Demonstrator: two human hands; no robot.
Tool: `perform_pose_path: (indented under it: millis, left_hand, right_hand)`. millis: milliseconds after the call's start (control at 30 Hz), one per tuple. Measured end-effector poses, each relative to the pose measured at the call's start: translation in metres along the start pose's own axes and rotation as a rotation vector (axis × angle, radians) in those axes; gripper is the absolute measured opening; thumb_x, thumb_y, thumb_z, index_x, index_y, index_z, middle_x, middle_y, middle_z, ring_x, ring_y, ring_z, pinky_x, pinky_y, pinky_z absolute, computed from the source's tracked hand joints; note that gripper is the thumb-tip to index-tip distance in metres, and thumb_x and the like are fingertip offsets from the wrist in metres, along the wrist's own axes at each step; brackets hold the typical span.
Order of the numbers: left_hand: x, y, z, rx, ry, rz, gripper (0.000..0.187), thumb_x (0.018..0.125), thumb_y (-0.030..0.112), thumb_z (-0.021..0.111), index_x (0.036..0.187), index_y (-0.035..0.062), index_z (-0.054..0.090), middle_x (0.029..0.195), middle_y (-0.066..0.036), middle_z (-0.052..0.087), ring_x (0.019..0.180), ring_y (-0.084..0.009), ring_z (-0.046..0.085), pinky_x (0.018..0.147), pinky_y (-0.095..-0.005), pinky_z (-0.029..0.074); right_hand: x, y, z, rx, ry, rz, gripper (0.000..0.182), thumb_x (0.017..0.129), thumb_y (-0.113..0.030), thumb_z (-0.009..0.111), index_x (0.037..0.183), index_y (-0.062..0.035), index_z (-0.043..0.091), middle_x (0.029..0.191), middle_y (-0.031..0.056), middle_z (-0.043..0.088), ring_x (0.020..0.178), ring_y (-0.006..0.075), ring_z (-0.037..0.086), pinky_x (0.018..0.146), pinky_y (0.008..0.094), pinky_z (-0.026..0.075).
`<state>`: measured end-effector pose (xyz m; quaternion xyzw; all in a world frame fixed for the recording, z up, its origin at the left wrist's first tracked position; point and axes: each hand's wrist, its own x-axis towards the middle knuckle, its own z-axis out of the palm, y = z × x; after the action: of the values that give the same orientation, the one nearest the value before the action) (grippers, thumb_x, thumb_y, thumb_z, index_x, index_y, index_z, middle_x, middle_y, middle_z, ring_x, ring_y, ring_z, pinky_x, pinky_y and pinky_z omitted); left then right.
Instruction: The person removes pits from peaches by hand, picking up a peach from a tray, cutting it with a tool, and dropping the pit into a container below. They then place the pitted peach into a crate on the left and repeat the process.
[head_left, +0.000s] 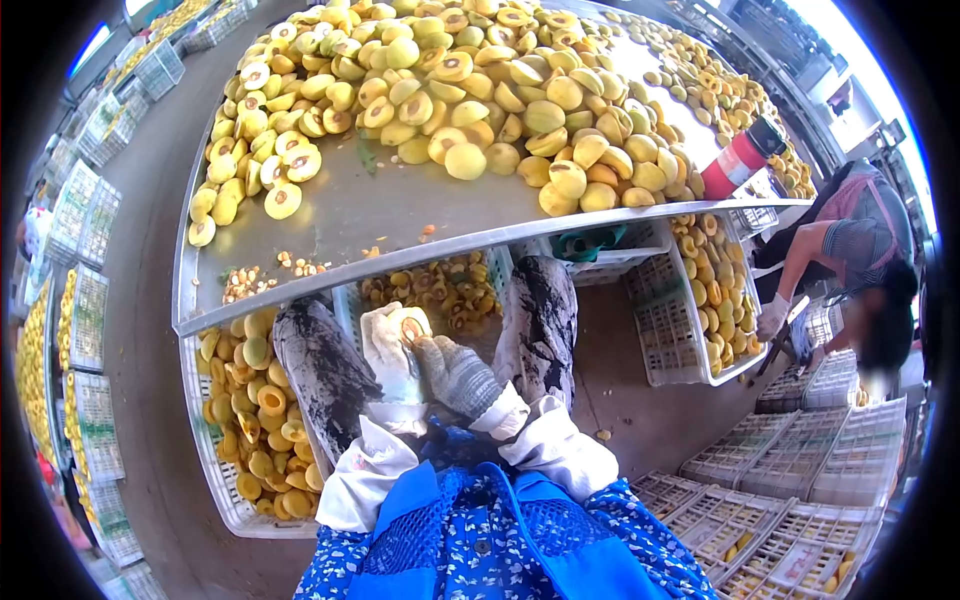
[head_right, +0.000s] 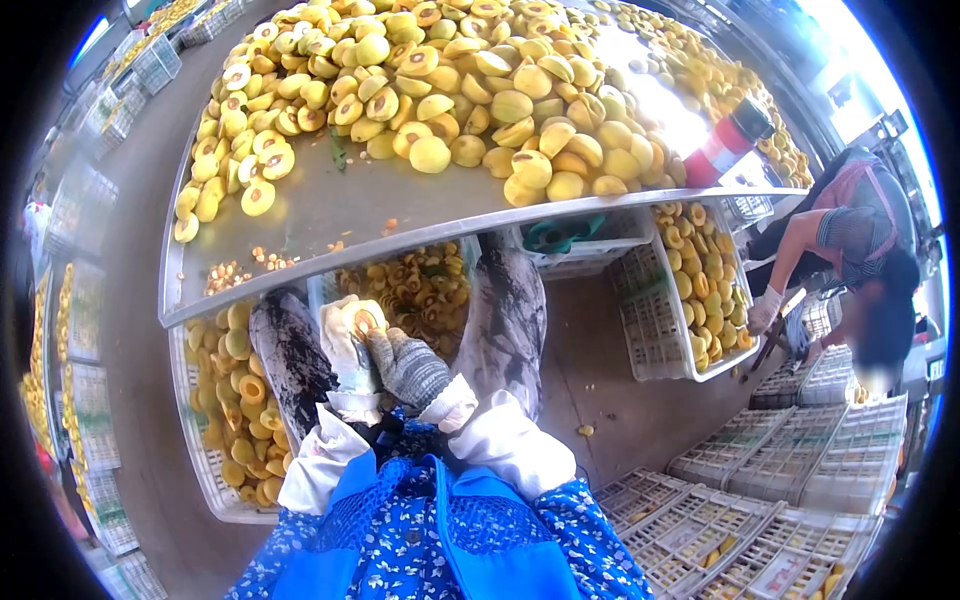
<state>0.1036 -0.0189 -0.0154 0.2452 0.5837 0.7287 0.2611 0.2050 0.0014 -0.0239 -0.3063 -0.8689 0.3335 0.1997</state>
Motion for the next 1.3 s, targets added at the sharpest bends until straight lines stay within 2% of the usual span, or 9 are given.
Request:
perform_pose_path:
  millis: [100, 267, 333, 433, 567, 700, 900, 1133, 1300]
  left_hand:
    - [0.000, -0.009, -0.001, 0.001, 0.010, 0.025, 0.034, 0.092, 0.029, 0.038, 0.087, 0.0009, 0.056, 0.089, -0.007, 0.055, 0.076, -0.0149, 0.053, 0.071, -0.0275, 0.045]
    - [0.004, -0.004, -0.004, -0.019, -0.228, -0.031, 0.028, 0.091, 0.021, 0.043, 0.081, -0.0001, 0.058, 0.083, -0.005, 0.057, 0.069, -0.0115, 0.054, 0.064, -0.0239, 0.045]
    - [0.012, -0.004, -0.007, 0.013, -0.406, -0.137, 0.025, 0.090, 0.017, 0.045, 0.079, -0.0006, 0.059, 0.080, -0.005, 0.058, 0.067, -0.0110, 0.054, 0.063, -0.0229, 0.045]
    - [0.018, 0.002, -0.011, -0.248, -0.561, -0.397, 0.019, 0.089, 0.014, 0.051, 0.092, -0.0030, 0.060, 0.088, -0.011, 0.064, 0.073, -0.0142, 0.061, 0.068, -0.0248, 0.050]
    - [0.008, 0.003, -0.026, -0.390, -0.536, -0.378, 0.018, 0.088, 0.009, 0.053, 0.098, -0.0050, 0.058, 0.090, -0.015, 0.064, 0.076, -0.0205, 0.064, 0.071, -0.0310, 0.053]
    - [0.014, 0.012, -0.035, 0.262, -0.754, -0.324, 0.015, 0.088, 0.013, 0.056, 0.087, -0.0012, 0.062, 0.085, -0.011, 0.065, 0.070, -0.0126, 0.061, 0.064, -0.0228, 0.049]
    - [0.004, 0.024, -0.018, -0.500, -0.464, -0.453, 0.023, 0.087, 0.020, 0.057, 0.087, -0.0026, 0.062, 0.082, -0.017, 0.064, 0.066, -0.0230, 0.064, 0.059, -0.0317, 0.055]
    - [0.006, 0.026, -0.022, -0.671, -0.304, -0.678, 0.032, 0.086, 0.032, 0.059, 0.093, 0.0013, 0.058, 0.085, -0.018, 0.063, 0.067, -0.0309, 0.064, 0.057, -0.0348, 0.056]
    - [0.013, 0.008, -0.030, -0.935, -0.310, -0.727, 0.035, 0.087, 0.037, 0.055, 0.094, 0.0031, 0.057, 0.089, -0.017, 0.062, 0.070, -0.0326, 0.064, 0.057, -0.0396, 0.057]
  right_hand:
    - [-0.005, 0.011, 0.008, -0.110, 0.031, -0.055, 0.031, 0.092, -0.019, 0.040, 0.115, -0.0002, 0.050, 0.087, 0.0239, 0.057, 0.072, 0.0399, 0.058, 0.060, 0.0465, 0.046]
    - [-0.008, 0.021, 0.001, 0.621, -0.016, 0.096, 0.034, 0.095, -0.027, 0.040, 0.101, 0.0007, 0.059, 0.077, 0.0164, 0.060, 0.070, 0.0285, 0.061, 0.058, 0.0418, 0.046]
    - [-0.013, 0.024, -0.009, 1.244, -0.186, 0.469, 0.034, 0.096, -0.029, 0.043, 0.092, -0.0026, 0.064, 0.073, 0.0072, 0.062, 0.071, 0.0145, 0.060, 0.058, 0.0276, 0.046]
    - [-0.014, 0.026, -0.033, 1.360, -0.484, 0.728, 0.037, 0.093, -0.038, 0.046, 0.100, -0.0052, 0.061, 0.077, 0.0077, 0.063, 0.066, 0.0138, 0.060, 0.049, 0.0201, 0.045]
    - [-0.020, 0.053, 0.018, 1.886, -0.690, 0.433, 0.056, 0.089, -0.051, 0.046, 0.117, -0.0030, 0.050, 0.082, 0.0113, 0.060, 0.060, 0.0203, 0.061, 0.044, 0.0269, 0.050]
    - [-0.013, 0.027, -0.026, 1.526, -0.665, 0.665, 0.044, 0.091, -0.047, 0.048, 0.098, -0.0050, 0.059, 0.064, 0.0069, 0.056, 0.051, 0.0126, 0.053, 0.039, 0.0233, 0.038]
    - [-0.014, 0.038, 0.000, 2.008, -0.931, 0.440, 0.044, 0.091, -0.043, 0.049, 0.099, 0.0000, 0.057, 0.068, 0.0082, 0.057, 0.042, 0.0159, 0.052, 0.034, 0.0249, 0.039]
    - [-0.007, -0.003, -0.007, 1.221, -0.405, 0.630, 0.038, 0.086, -0.046, 0.057, 0.082, -0.0077, 0.061, 0.065, 0.0037, 0.056, 0.041, 0.0078, 0.045, 0.033, 0.0189, 0.032]
    - [-0.007, -0.014, -0.027, 1.119, -0.569, 0.466, 0.032, 0.090, -0.040, 0.053, 0.097, -0.0090, 0.060, 0.067, -0.0021, 0.054, 0.054, 0.0088, 0.049, 0.047, 0.0225, 0.040]
